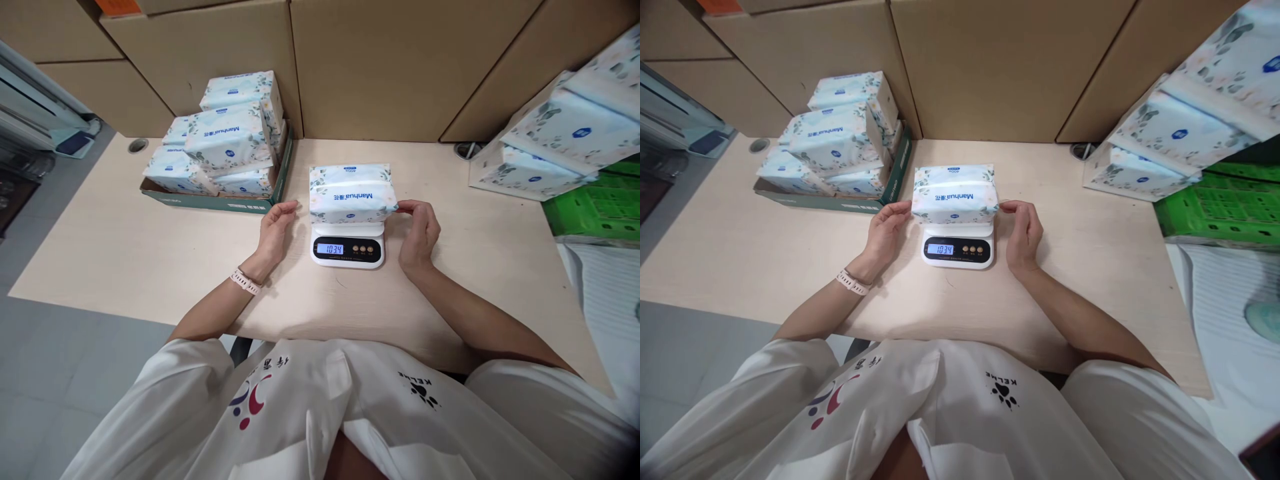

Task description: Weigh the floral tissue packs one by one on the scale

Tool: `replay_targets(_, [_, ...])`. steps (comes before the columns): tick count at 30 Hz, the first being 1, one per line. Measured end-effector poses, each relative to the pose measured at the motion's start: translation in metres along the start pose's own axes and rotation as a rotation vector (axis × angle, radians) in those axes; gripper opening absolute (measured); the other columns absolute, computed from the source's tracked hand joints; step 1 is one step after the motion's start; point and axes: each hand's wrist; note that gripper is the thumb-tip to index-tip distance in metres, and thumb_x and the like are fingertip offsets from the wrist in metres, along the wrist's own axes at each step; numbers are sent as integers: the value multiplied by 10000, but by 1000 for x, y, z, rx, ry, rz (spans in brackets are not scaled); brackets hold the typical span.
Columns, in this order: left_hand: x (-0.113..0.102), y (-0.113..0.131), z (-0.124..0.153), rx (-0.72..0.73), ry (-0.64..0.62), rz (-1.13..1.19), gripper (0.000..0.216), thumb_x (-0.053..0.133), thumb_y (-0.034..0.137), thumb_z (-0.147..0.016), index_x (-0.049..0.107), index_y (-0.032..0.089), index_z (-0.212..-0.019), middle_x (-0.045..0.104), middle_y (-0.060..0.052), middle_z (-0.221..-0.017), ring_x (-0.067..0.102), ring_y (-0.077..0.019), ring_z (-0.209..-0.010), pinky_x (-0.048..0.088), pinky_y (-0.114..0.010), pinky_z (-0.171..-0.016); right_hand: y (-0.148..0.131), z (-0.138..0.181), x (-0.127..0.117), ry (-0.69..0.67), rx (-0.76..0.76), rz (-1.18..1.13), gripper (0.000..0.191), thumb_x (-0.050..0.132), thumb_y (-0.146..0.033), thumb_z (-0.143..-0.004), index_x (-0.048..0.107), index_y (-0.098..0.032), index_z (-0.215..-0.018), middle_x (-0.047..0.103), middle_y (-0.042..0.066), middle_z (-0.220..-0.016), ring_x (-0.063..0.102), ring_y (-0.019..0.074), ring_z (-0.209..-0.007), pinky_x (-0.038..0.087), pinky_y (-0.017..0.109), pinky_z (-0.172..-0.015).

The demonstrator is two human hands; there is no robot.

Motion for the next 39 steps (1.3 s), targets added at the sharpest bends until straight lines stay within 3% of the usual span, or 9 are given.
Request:
replay_targets(9, [-1, -1, -2, 4, -4, 7, 213, 746, 109, -738, 821, 205, -914, 802, -32, -1059, 707, -176, -1038, 459, -383, -1205, 8, -2, 0, -10, -93, -1, 518, 463, -664, -1048, 717, -236, -905, 740, 32, -932, 714, 204, -953, 580, 404, -923])
replay_targets(17, [1, -2, -1, 14, 9, 3, 195, 722, 116, -763, 821, 212, -900, 798, -32, -1036, 703, -171, -1017, 476, -362, -1173, 15, 1, -3, -34, -144, 71, 539, 439, -670, -1072, 739, -239, -950, 756, 28, -965, 721, 206, -995, 531, 424, -982])
replay_targets(23, [5, 2, 2, 40, -4, 59, 68, 686, 186, -865, 750, 199, -846, 780, -47, -1047, 703, -167, -1073, 499, -329, -1123, 16, 0, -2, -25, -154, 44, 515, 443, -646, -1085, 736, -232, -994, 749, 24, -984, 722, 192, -985, 536, 411, -978])
replay_targets(33, [2, 1, 4, 89, -39, 4, 96, 692, 300, -896, 663, 222, -847, 745, -55, -1116, 684, -185, -1159, 525, -313, -1021, 16, -2, -2, -30, -152, 11, 485, 452, -633, -1085, 722, -232, -1041, 760, 43, -1039, 733, 195, -985, 571, 405, -944])
replay_targets(36, [0, -3, 2, 104, -52, -23, 140, 718, 375, -886, 689, 239, -906, 751, -50, -1170, 675, -202, -1195, 516, -335, -1067, 16, -2, -1, -56, -147, 67, 534, 408, -671, -1078, 721, -239, -1069, 769, 58, -1074, 729, 218, -1032, 567, 447, -1005])
replay_targets(39, [2, -7, 2, 121, -128, -67, 272, 748, 486, -882, 732, 265, -1041, 750, -50, -1263, 650, -237, -1285, 486, -385, -1165, 14, 3, 0, -131, -145, 206, 595, 331, -711, -1071, 722, -271, -1157, 780, 72, -1188, 696, 259, -1179, 460, 561, -1192])
Point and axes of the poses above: each hand's wrist, its own z-axis away from the middle knuckle, its own x-axis out of the palm, y = z × x
